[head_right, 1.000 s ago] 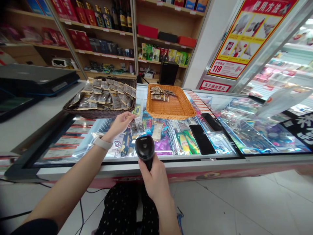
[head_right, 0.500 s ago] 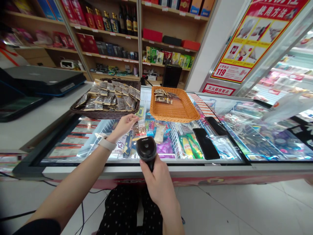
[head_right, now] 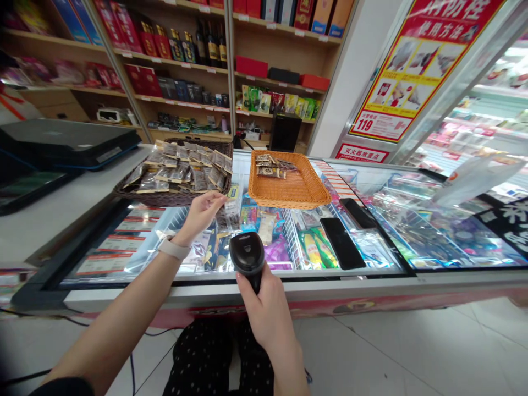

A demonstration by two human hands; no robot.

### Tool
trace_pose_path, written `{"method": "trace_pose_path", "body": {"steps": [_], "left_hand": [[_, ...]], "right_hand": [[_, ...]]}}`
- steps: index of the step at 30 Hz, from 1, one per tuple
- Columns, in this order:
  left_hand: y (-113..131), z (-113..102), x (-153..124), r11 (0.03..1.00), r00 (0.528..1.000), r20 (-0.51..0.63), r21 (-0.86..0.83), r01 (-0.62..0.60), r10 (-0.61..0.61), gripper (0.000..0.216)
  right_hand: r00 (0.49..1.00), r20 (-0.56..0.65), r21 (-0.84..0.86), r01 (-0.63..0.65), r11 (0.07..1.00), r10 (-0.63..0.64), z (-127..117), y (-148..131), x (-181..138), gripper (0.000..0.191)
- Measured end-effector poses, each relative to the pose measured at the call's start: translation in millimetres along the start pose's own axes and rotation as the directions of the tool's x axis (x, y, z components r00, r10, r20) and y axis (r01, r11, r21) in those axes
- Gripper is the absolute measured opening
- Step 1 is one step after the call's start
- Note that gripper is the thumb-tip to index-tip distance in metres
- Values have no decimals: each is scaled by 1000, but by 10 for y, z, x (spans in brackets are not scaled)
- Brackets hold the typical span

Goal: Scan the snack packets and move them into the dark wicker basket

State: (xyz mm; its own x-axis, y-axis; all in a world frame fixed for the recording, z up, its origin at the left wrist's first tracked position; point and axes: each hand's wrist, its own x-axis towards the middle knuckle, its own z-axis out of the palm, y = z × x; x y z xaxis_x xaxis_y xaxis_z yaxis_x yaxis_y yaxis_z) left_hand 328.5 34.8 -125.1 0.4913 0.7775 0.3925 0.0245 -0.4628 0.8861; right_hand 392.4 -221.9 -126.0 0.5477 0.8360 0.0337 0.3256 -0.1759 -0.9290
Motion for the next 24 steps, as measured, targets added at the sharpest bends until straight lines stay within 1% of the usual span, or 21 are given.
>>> {"method": "trace_pose_path", "body": {"steps": [3,5,7,8,9,10,11,13,15,17,19,21,24], "left_hand": [[199,-146,78,996,987,-134,54,-77,84,33],[397,-317,222,978,949,-261,156,-138,176,30],[616,-527,446,943,895,-360,289,-164,266,28],[715,-634,584,923,877,-379,351,-158,294,28],[796,-737,734,904,867,-392,405,-138,308,27],[853,-832,892,883,870,-388,458,-105,305,26],[885,-917,1050,866,884,-375,496,-62,278,24],[871,-1056,1348,841,923,-340,540,35,180,22],[789,-1159,1586,799,952,-299,586,130,64,20],[685,-1234,1747,730,964,-262,651,207,-39,17],[594,-1285,1837,646,969,-218,725,239,-114,16],[529,-1312,1870,542,966,-193,800,256,-172,19],[512,-1303,1834,371,955,-210,886,276,-210,28]], "right_hand": [[998,-42,61,50,997,-47,-29,24,16,37],[995,-65,108,78,991,-72,-42,38,37,38],[994,-79,163,93,982,-81,-45,43,60,40],[993,-81,193,97,977,-82,-43,41,69,41],[994,-76,221,98,970,-83,-40,37,76,41],[994,-65,243,99,965,-85,-36,30,82,41],[995,-47,254,97,962,-88,-32,21,86,41],[995,-1,254,93,963,-96,-22,-8,97,38],[993,30,250,99,963,-110,-6,-54,122,33],[989,33,263,132,956,-145,15,-121,164,28],[979,12,271,193,943,-204,36,-203,211,25],[967,-9,261,246,933,-253,48,-284,247,21],[956,-17,262,286,922,-292,42,-358,255,16]]}}
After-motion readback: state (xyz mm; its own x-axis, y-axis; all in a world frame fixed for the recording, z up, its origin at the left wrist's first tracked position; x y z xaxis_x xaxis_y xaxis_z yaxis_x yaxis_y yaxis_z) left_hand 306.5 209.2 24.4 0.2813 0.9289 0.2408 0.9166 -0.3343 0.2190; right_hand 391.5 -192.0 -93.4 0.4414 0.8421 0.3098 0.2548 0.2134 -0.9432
